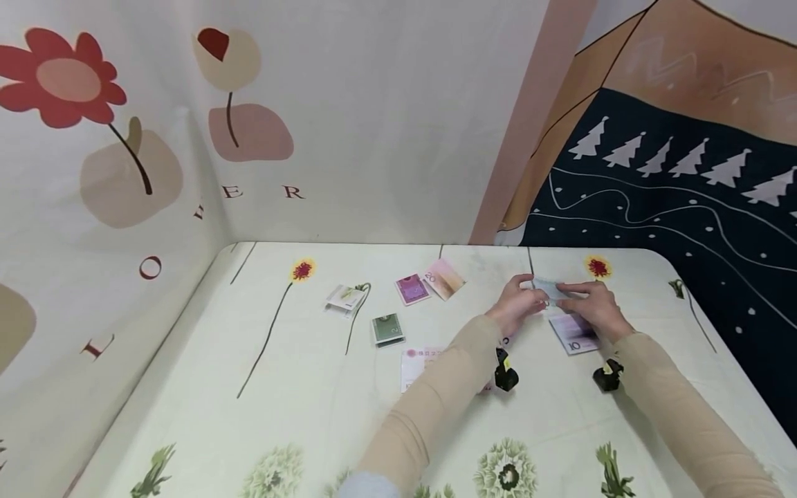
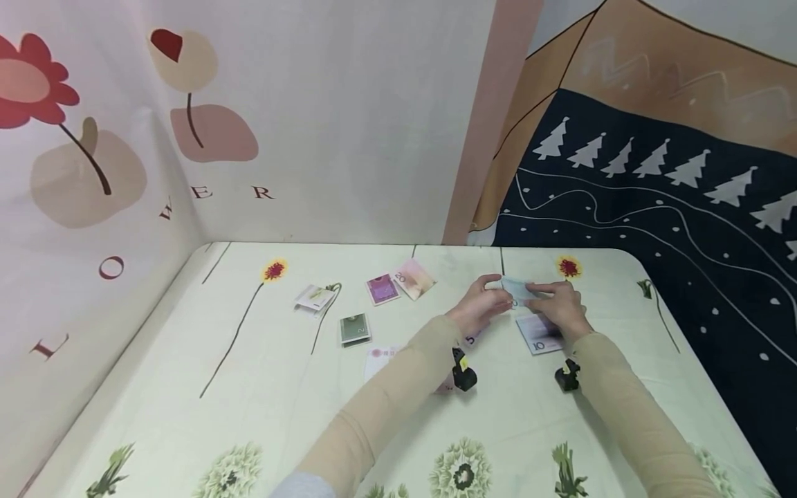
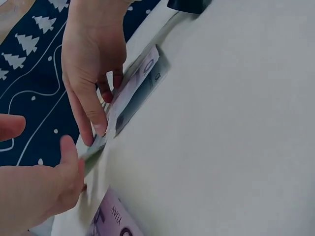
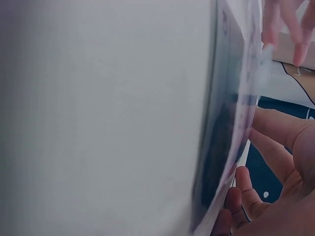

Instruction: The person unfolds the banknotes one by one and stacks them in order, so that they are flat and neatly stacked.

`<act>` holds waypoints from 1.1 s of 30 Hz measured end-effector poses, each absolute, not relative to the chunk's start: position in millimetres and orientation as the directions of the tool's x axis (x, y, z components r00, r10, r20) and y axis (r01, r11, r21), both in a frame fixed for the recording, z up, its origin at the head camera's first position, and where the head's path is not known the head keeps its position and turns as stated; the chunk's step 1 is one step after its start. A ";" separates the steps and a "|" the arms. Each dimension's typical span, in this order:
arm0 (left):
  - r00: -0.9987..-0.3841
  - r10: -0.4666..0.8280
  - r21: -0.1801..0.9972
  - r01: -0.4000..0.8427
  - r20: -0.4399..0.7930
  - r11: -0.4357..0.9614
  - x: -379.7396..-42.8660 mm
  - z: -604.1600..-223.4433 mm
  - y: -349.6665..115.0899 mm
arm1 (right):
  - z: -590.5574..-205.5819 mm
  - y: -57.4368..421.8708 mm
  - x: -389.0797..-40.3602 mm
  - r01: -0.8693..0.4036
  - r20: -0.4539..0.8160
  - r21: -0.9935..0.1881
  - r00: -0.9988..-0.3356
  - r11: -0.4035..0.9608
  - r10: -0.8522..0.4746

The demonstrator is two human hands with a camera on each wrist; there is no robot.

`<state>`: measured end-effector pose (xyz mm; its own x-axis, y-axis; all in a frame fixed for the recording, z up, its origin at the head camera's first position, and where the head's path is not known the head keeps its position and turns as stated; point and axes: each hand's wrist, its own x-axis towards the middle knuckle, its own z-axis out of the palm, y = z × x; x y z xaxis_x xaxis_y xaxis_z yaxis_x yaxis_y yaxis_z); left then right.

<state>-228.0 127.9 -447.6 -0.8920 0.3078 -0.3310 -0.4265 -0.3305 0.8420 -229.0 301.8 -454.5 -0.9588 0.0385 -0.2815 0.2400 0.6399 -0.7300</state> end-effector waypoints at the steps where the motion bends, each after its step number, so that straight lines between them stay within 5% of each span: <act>1: -0.887 0.315 0.834 -0.436 -0.336 -0.338 -228.2 -448.1 127.7 | -455.3 301.4 -229.1 0.246 -0.286 -0.731 -0.957 0.636 0.041; 6: -0.872 0.323 0.837 -0.461 -0.367 -0.294 -228.3 -454.1 126.9 | -459.4 298.3 -229.1 0.265 -0.303 -0.738 -0.952 0.620 0.045; 12: -0.916 0.176 0.891 -0.395 -0.361 -0.223 -226.2 -461.0 126.5 | -456.0 293.1 -227.6 0.188 -0.249 -0.721 -0.968 0.667 0.003; 22: -0.971 0.057 0.972 -0.235 -0.234 -0.022 -222.7 -459.3 121.1 | -445.1 283.1 -218.4 0.099 -0.177 -0.789 -0.982 0.607 -0.070; 33: -0.992 0.044 0.993 -0.114 -0.114 0.011 -224.0 -454.7 104.6 | -432.9 258.4 -205.3 -0.052 -0.028 -0.800 -0.992 0.597 -0.125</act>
